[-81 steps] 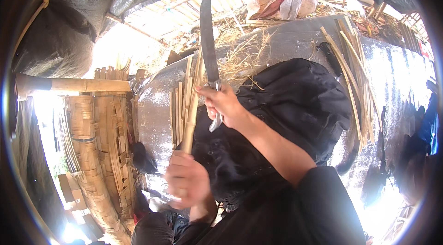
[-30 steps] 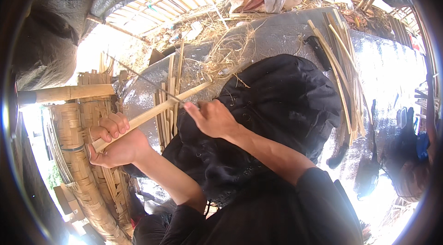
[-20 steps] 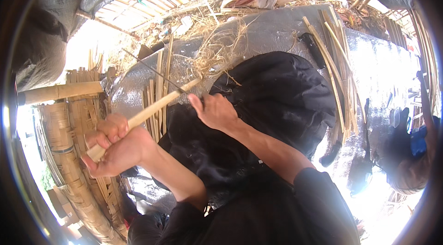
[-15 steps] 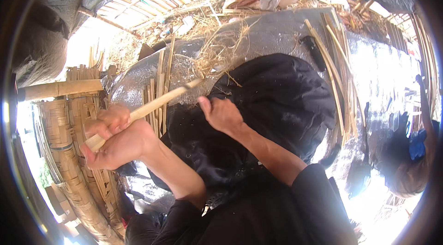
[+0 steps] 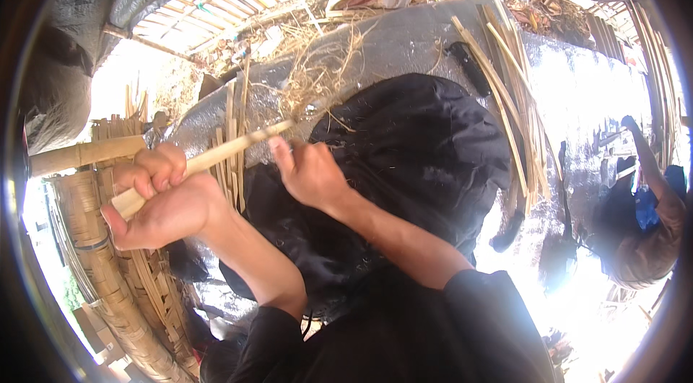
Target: The person uses a knife to shave and smooth several thin strips of bamboo, holding the strips in one hand while sliding the blade down the length of the material.
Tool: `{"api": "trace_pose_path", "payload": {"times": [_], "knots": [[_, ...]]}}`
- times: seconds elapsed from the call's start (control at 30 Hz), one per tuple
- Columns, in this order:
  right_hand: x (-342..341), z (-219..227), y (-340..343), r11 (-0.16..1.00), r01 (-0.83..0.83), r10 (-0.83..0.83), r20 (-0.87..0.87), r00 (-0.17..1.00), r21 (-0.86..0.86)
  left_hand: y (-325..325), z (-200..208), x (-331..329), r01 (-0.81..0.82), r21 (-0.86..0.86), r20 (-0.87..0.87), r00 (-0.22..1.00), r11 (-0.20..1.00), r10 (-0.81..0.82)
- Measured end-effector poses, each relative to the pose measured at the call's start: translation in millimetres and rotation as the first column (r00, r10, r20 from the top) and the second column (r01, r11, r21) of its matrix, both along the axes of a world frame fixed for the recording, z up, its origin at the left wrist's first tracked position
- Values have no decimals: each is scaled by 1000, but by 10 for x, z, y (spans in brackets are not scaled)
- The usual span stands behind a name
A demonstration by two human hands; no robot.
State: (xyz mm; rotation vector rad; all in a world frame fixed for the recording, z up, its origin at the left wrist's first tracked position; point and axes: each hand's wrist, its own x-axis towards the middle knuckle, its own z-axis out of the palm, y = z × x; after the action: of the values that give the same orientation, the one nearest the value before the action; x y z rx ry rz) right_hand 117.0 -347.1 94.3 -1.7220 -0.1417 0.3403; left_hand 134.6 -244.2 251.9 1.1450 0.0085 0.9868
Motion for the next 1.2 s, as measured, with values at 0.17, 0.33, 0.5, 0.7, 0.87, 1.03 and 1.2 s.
{"api": "trace_pose_path", "payload": {"times": [0.17,0.33,0.5,0.7,0.87,1.03,1.2], "knots": [[-169,-576,61,977,26,-17,45,999,-210,276,35,-89,39,-38,5,999,999,-39],[149,-259,92,979,-7,-7,-66,998,-203,522,134,-414,93,-36,73,993,995,-90],[462,-58,189,982,-119,129,-62,990,148,859,217,-523,219,60,19,975,974,-220],[256,-500,350,995,-91,96,-261,961,35,657,-52,-419,172,52,39,984,984,-174],[97,-125,330,998,-55,56,-85,995,14,524,-82,-494,223,219,15,973,950,-232],[-40,-412,367,989,-95,98,18,995,-111,471,-122,-466,237,186,31,969,954,-247],[-151,-554,365,989,-66,74,55,996,-134,585,-115,-430,124,71,63,990,990,-128]]}}
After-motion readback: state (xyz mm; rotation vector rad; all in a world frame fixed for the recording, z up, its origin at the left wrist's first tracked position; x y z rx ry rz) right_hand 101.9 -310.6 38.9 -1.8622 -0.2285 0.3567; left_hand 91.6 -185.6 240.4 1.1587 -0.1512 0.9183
